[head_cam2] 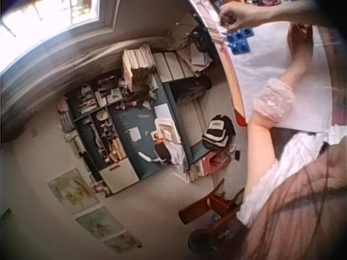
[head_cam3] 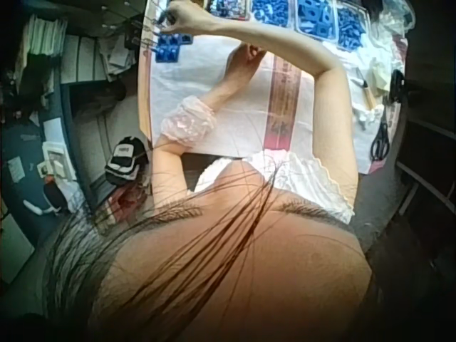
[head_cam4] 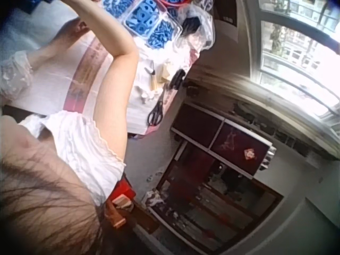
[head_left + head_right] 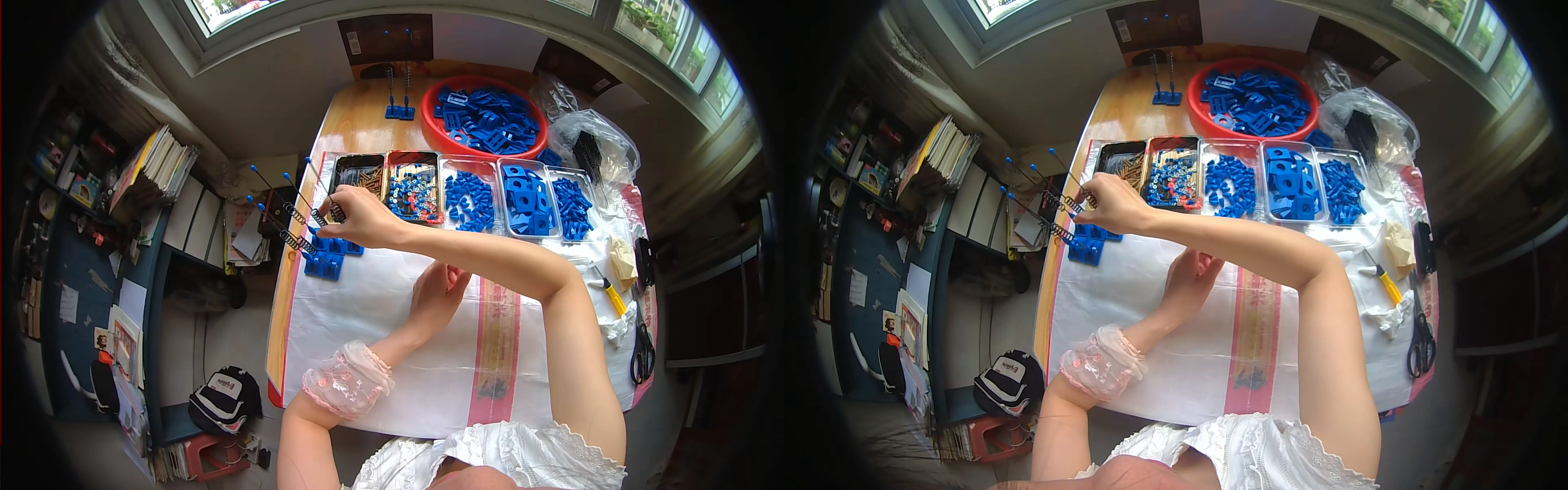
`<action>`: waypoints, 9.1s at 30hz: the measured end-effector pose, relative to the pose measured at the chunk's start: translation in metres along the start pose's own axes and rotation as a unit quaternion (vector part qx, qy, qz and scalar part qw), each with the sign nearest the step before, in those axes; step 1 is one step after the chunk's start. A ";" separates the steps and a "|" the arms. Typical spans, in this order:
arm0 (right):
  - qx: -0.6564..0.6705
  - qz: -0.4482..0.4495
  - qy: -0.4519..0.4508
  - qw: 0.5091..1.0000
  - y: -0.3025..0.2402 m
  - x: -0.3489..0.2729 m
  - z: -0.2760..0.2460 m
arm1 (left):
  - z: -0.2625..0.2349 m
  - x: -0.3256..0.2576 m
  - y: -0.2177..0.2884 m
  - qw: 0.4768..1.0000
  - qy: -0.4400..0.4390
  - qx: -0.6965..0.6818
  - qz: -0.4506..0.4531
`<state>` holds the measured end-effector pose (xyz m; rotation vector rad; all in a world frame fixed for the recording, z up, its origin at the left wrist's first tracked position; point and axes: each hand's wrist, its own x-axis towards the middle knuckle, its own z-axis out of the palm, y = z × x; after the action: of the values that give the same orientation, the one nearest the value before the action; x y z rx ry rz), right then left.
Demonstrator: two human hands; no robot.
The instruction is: Assembling blue plastic fixture components using a spring and a screwdriver.
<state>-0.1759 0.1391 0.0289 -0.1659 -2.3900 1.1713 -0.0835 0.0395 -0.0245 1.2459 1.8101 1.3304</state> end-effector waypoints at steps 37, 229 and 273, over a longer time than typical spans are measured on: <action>-0.033 0.041 0.036 0.998 0.185 0.149 -0.167 | 0.002 0.004 0.000 1.000 0.002 0.000 0.016; -0.244 0.227 0.137 0.933 0.145 0.259 -0.127 | -0.002 0.008 0.002 1.000 -0.013 -0.008 0.009; -0.276 0.283 0.168 0.903 0.085 0.257 -0.139 | -0.003 0.008 0.005 1.000 -0.014 -0.001 0.002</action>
<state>-0.3467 0.3706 0.1280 -1.2098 -2.3434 0.5559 -0.0878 0.0456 -0.0183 1.2616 1.7872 1.3109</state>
